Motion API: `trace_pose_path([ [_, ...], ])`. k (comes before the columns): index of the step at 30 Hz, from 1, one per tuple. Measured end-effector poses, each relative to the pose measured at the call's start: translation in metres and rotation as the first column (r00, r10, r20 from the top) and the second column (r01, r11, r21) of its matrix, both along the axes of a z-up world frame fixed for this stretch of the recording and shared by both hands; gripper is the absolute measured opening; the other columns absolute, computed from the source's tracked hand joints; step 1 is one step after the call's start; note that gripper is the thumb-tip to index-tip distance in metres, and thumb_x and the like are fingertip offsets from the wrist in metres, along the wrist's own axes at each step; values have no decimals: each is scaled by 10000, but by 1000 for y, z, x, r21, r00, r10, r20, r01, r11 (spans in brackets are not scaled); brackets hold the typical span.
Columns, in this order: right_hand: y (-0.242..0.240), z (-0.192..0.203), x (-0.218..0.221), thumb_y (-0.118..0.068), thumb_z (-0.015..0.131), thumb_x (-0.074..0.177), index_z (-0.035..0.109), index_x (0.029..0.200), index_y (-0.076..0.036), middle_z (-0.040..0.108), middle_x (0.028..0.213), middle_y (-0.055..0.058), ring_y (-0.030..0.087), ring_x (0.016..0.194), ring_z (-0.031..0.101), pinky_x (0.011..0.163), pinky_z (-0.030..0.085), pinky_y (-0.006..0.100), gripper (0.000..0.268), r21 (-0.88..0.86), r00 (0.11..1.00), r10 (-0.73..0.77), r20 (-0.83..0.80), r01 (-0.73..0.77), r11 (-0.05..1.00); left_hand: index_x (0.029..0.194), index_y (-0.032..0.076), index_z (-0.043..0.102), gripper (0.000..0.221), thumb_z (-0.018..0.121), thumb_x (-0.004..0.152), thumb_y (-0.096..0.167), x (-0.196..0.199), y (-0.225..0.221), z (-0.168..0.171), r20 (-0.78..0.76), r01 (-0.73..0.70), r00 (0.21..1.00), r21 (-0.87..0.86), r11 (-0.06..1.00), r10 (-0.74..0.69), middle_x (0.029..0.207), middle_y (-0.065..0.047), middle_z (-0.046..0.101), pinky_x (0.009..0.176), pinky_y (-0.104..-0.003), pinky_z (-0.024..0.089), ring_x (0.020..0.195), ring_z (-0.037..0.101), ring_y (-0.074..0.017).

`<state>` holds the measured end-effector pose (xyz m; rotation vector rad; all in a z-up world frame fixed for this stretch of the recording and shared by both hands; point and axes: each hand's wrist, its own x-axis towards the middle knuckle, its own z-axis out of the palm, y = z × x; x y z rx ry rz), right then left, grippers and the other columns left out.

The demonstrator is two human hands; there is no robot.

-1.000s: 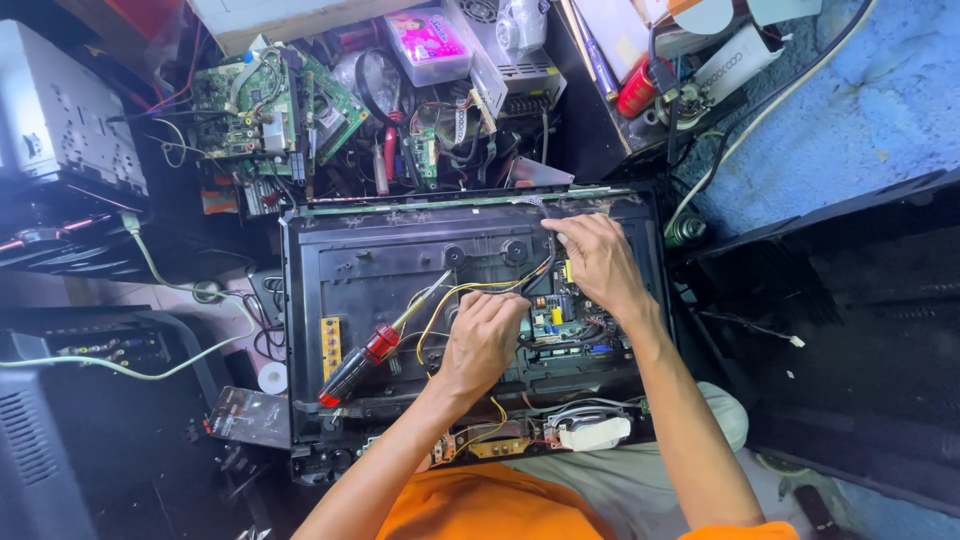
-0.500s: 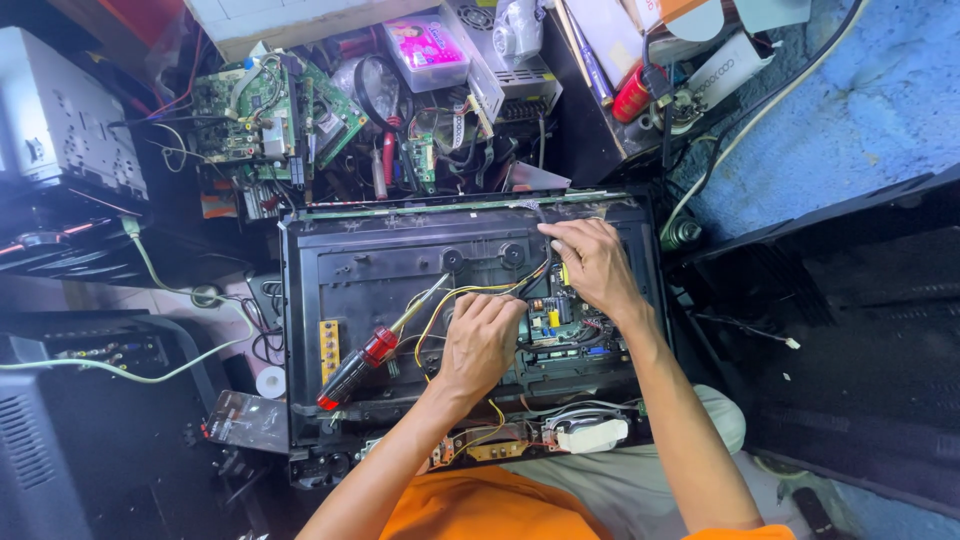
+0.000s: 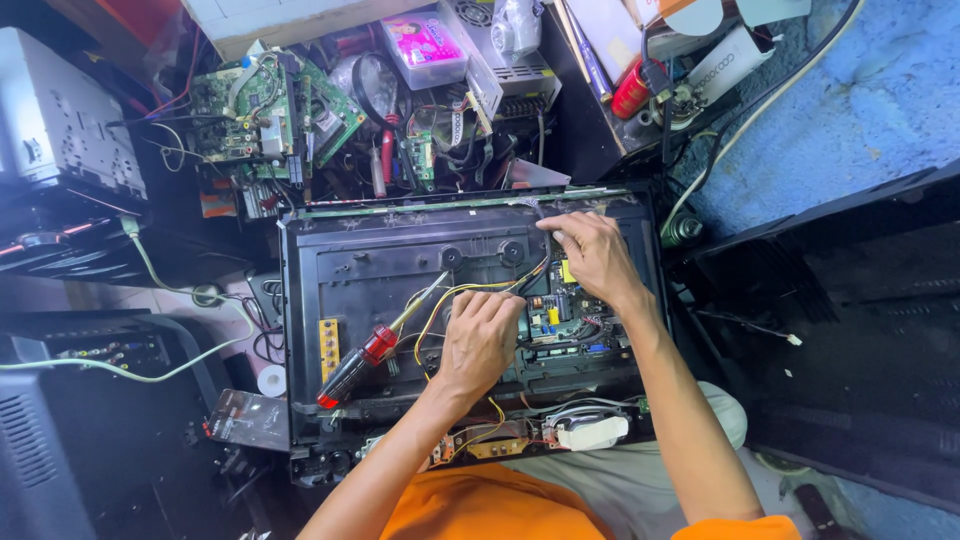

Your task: Repairing the internal wiring and components of a disassembled television

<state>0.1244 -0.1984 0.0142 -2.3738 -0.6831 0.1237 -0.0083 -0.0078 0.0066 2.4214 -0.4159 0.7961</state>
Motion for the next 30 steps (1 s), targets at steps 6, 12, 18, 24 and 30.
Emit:
trace_pose_path([
  [6, 4, 3, 1, -187, 580, 1034, 719, 1168, -224, 734, 1031, 43, 295, 990, 672, 1000, 448, 449, 198, -8, 1000, 6, 6, -6, 1000, 955, 85, 650, 83, 664, 874, 83, -3, -3, -6, -30, -87, 996, -1, 996, 87, 1001, -91, 637, 875, -392, 488, 995, 641, -291],
  [12, 0, -1, 3, -200, 579, 1033, 705, 1193, -234, 726, 1054, 38, 287, 1005, 663, 1012, 441, 438, 206, -22, 1000, 28, -3, -28, 999, 910, 100, 615, 129, 701, 886, 193, -3, -6, -4, -74, -144, 987, 10, 990, 145, 979, -75, 587, 863, -385, 471, 988, 610, -286],
  [18, -2, 8, 3, -158, 571, 1025, 691, 1243, -192, 723, 1104, 88, 319, 1060, 656, 1057, 413, 483, 252, -6, 995, 70, -73, -70, 998, 1101, 63, 622, 330, 759, 857, 239, -4, -6, 1, -113, -155, 981, 28, 988, 157, 1102, -132, 588, 922, -433, 476, 1072, 599, -344],
  [24, -8, 7, 4, -104, 550, 1024, 671, 1319, -184, 727, 1170, 85, 318, 1132, 641, 1096, 366, 504, 328, 57, 987, 85, -133, -78, 995, 1248, 83, 608, 464, 755, 845, 259, -3, -7, -2, -120, -151, 980, 55, 987, 157, 1160, -125, 600, 933, -429, 472, 1115, 593, -345],
  [30, -9, 8, 7, -71, 468, 1046, 592, 1434, -159, 720, 1235, 108, 304, 1183, 615, 1138, 300, 523, 417, 75, 970, 110, -217, -96, 993, 1020, 90, 623, 261, 755, 849, 237, -5, -8, -6, -127, -166, 976, 83, 983, 176, 1155, -112, 598, 925, -417, 457, 1105, 590, -339],
])
